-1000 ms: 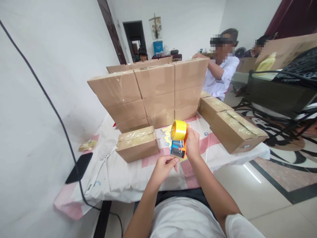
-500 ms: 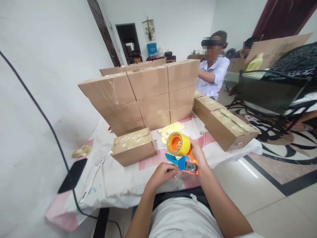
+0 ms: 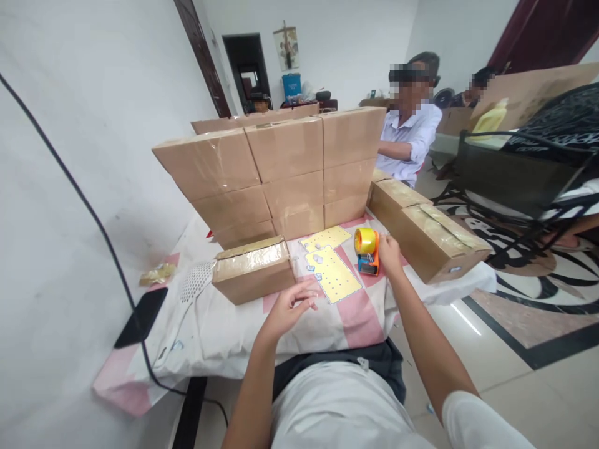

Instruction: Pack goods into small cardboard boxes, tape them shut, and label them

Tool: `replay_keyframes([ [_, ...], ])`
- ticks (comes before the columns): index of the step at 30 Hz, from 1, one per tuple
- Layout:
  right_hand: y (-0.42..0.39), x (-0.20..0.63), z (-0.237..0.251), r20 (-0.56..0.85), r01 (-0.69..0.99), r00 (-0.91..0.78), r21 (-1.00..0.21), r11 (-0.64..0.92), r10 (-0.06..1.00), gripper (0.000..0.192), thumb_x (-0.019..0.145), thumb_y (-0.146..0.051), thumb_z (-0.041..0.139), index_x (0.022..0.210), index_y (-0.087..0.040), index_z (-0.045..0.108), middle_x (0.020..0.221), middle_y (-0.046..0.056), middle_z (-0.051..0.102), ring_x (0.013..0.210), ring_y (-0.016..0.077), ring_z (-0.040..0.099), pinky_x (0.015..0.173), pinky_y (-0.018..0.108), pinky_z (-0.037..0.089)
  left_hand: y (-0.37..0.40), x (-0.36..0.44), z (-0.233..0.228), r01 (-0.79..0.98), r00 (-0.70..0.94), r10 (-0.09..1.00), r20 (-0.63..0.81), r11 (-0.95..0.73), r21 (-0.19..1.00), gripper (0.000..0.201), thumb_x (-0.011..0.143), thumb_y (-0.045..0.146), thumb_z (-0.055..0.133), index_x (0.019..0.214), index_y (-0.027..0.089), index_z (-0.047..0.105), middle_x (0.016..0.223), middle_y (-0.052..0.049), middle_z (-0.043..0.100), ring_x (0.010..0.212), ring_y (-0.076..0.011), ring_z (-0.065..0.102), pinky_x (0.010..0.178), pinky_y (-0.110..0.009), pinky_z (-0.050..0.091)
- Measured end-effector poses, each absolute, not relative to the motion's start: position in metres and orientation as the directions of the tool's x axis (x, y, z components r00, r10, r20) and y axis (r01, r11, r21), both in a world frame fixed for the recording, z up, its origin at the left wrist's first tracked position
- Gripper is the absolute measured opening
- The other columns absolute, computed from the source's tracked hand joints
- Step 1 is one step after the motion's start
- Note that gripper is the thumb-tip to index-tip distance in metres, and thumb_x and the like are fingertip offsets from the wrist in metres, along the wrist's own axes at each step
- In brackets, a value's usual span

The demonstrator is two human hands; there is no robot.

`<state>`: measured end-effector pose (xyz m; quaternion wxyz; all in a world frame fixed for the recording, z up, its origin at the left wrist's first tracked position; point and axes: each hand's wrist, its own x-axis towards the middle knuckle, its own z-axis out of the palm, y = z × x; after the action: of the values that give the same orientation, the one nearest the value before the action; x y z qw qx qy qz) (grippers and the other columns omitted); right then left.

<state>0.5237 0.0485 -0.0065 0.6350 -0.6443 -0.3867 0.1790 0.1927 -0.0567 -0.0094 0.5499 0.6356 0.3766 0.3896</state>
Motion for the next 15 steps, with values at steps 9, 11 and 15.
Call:
replay_keyframes([
  [9, -0.019, 0.412, 0.074, 0.347, 0.331, -0.402, -0.808, 0.488, 0.847, 0.026, 0.090, -0.044, 0.069, 0.099, -0.021, 0.077, 0.099, 0.007, 0.074, 0.083, 0.0180, 0.065, 0.076, 0.032, 0.049, -0.063, 0.167, 0.025, 0.054, 0.337, 0.931, 0.139, -0.166, 0.985, 0.065, 0.091, 0.042, 0.074, 0.150, 0.018, 0.057, 0.131, -0.018, 0.073, 0.095, -0.0253, 0.078, 0.090, -0.040, 0.062],
  [11, -0.028, 0.389, 0.083, 0.376, 0.356, -0.489, -0.738, 0.573, 0.787, 0.021, 0.086, -0.038, 0.076, 0.097, -0.020, 0.076, 0.094, 0.004, 0.073, 0.079, 0.0156, 0.061, 0.074, 0.029, 0.046, -0.066, 0.165, 0.025, 0.085, 0.321, 0.933, 0.162, -0.199, 0.976, 0.063, 0.092, 0.042, 0.073, 0.149, 0.018, 0.059, 0.129, -0.017, 0.074, 0.089, -0.0234, 0.078, 0.091, -0.041, 0.062],
  [15, -0.033, 0.366, 0.084, 0.368, 0.470, -0.433, -0.687, 0.555, 0.823, 0.015, 0.084, -0.026, 0.079, 0.096, -0.019, 0.073, 0.081, -0.001, 0.070, 0.070, 0.0122, 0.060, 0.069, 0.026, 0.043, -0.075, 0.159, 0.028, 0.194, 0.271, 0.946, 0.178, -0.235, 0.952, 0.058, 0.094, 0.040, 0.069, 0.148, 0.020, 0.060, 0.131, -0.014, 0.074, 0.092, -0.0236, 0.078, 0.088, -0.039, 0.063],
])
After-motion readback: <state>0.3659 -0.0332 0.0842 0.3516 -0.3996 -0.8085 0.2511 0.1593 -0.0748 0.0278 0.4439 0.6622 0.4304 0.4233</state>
